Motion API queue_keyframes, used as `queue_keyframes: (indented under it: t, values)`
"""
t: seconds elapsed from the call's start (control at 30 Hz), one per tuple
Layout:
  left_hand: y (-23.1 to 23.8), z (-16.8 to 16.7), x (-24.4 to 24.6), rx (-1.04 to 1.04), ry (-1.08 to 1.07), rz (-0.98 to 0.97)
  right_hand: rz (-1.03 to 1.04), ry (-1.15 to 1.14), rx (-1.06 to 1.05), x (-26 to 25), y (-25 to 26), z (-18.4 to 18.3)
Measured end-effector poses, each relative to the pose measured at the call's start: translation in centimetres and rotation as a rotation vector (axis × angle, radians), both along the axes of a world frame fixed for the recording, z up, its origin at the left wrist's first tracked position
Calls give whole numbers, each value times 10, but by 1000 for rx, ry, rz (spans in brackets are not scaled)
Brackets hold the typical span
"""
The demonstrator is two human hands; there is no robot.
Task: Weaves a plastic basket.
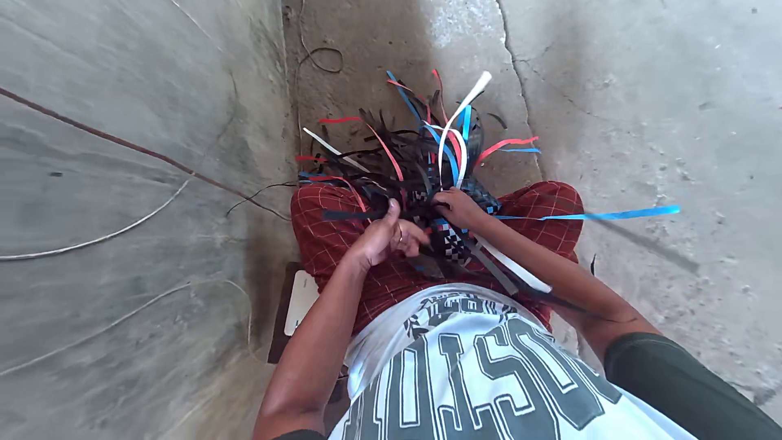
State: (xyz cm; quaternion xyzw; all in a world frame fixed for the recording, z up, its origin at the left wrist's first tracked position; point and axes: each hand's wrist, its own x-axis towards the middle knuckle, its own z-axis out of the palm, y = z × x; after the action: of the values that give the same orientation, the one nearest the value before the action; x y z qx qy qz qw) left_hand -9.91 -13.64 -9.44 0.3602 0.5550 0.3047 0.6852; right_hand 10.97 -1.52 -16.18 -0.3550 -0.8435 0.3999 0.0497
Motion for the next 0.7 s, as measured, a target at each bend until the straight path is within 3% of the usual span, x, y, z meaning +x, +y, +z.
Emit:
queue_keyframes:
  t: [0.07, 0.1, 0.2, 0.27, 0.33, 0.47, 0.5, 0.57, 0.63, 0.7]
  values:
    - [1, -3, 8, 141, -85, 258, 35, -24, 18, -2, 1, -3]
    - [7, -7, 10, 260, 63, 278, 42, -15, 49, -3, -1, -3]
    - [32, -26, 14, 354, 734, -47, 53, -40, 69, -4, -4, -8]
    - [44, -34, 22, 318, 905, -262, 38, -48, 82, -1, -5, -12]
    - [52, -46, 22, 322, 949, -390, -21, -9, 122, 5, -7, -11]
    - [56, -51, 10, 263, 803, -349, -328, 233, 105, 4, -24, 31]
    - [55, -48, 9, 258, 765, -327, -410, 296, -22, 3, -34, 47]
    - [51, -42, 9, 276, 695, -295, -491, 295, -485, 0, -49, 69]
    - [48, -37, 12, 352, 629, -303, -444, 117, -880, -6, -54, 62]
    - [47, -34, 12, 403, 570, -368, -411, 8, -1141, -11, -59, 48]
